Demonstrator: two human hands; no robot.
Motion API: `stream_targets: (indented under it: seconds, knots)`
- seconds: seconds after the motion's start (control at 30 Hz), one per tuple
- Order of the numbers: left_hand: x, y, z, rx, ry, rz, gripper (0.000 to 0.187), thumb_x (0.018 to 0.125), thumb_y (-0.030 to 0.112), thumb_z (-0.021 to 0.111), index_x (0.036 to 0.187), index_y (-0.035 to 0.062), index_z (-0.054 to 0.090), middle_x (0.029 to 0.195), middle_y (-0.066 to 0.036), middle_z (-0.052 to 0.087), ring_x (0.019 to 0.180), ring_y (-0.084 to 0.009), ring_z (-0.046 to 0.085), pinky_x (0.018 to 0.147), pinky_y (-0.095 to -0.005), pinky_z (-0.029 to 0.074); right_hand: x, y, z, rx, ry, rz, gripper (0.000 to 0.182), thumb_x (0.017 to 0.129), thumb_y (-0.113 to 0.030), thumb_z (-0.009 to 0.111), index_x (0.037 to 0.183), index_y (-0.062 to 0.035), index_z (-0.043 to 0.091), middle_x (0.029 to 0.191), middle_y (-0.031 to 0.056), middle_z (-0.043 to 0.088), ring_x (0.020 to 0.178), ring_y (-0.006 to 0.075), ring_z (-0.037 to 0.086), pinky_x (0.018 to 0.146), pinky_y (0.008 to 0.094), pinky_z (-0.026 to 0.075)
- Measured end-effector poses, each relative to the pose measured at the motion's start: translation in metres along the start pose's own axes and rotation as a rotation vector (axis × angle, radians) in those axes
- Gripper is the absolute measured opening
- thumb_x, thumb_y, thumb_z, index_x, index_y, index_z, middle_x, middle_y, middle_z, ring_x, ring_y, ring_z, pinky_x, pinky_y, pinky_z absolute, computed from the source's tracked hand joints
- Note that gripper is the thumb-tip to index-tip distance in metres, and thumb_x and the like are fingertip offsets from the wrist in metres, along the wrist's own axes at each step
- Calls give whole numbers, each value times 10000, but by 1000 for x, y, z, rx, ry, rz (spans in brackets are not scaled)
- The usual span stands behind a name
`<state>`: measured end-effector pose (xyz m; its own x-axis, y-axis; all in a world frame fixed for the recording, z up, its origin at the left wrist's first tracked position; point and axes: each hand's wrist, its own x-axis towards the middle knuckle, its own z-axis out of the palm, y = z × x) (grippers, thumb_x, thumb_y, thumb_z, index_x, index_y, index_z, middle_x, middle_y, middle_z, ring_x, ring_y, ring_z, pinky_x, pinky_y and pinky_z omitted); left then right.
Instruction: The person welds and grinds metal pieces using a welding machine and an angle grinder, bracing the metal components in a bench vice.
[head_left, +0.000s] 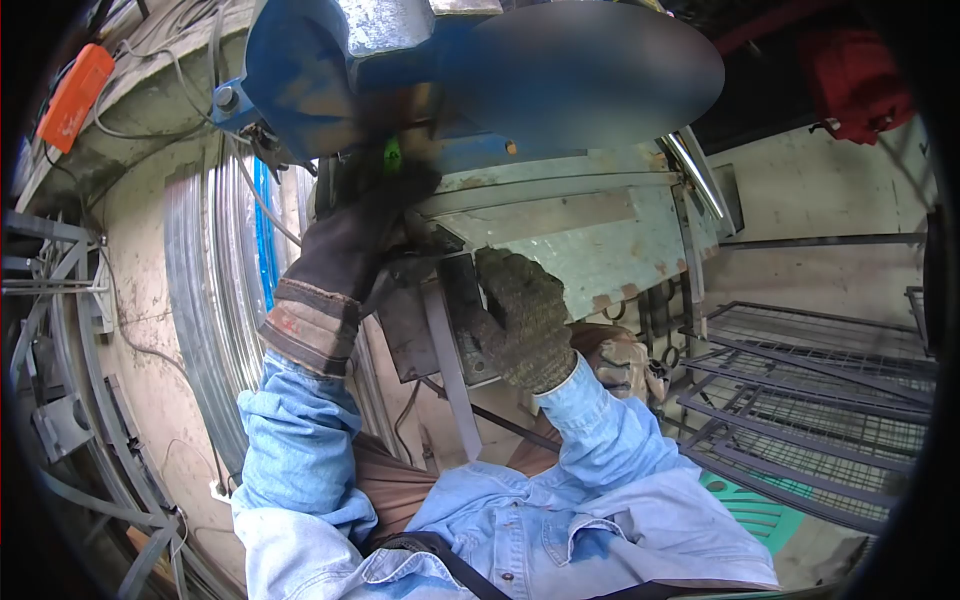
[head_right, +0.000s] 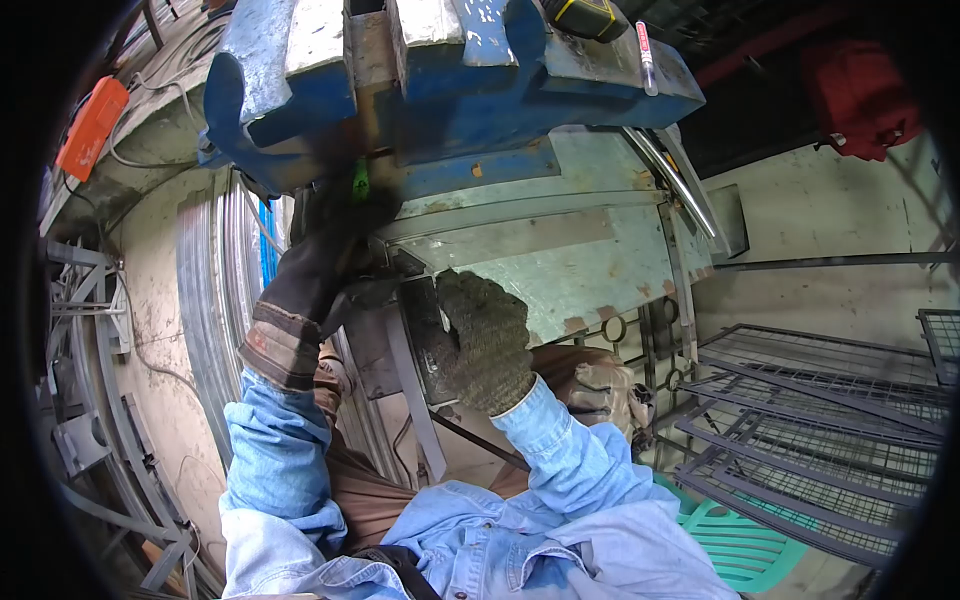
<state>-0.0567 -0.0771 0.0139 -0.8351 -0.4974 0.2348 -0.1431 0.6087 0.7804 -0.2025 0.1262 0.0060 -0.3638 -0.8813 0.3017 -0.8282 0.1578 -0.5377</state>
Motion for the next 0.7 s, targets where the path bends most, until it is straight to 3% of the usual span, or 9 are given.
stream_targets:
  seconds: [0.37,0.47,0.53,0.63,0.7]
  knots:
    - [0,1,-3,-25,-77,-84,611,900,234,742,1478,121,581,1298,-241,674,1132,-451,684,927,-476,586,3,4,5,15,67,-4,472,751,-192,786,1161,29,707,960,194,722,810,388,710,731,479,575]
    - [-4,-9,-3,247,-99,-10,665,890,240,732,1517,120,545,1332,-262,647,1178,-465,655,983,-496,558,3,2,11,-22,145,6,471,742,-219,809,1133,24,712,907,183,712,787,388,704,702,476,563]
    - [-3,-4,-7,274,-186,-107,706,868,217,729,1537,122,523,1387,-275,603,1242,-487,611,1045,-506,519,2,2,16,-25,154,29,425,821,-315,737,1120,-19,682,881,158,628,784,372,623,697,513,451]
    - [6,20,-12,116,-174,-204,685,859,195,734,1515,127,549,1412,-259,579,1303,-487,556,1102,-479,480,0,3,17,-68,161,31,432,847,-342,708,1135,-22,667,885,153,618,790,371,614,712,515,437]
    - [13,14,-10,196,-194,-139,677,853,173,744,1504,130,561,1431,-250,568,1334,-475,528,1122,-467,463,1,3,16,-68,143,37,417,858,-350,696,1117,-25,663,887,154,618,797,370,613,717,516,432]
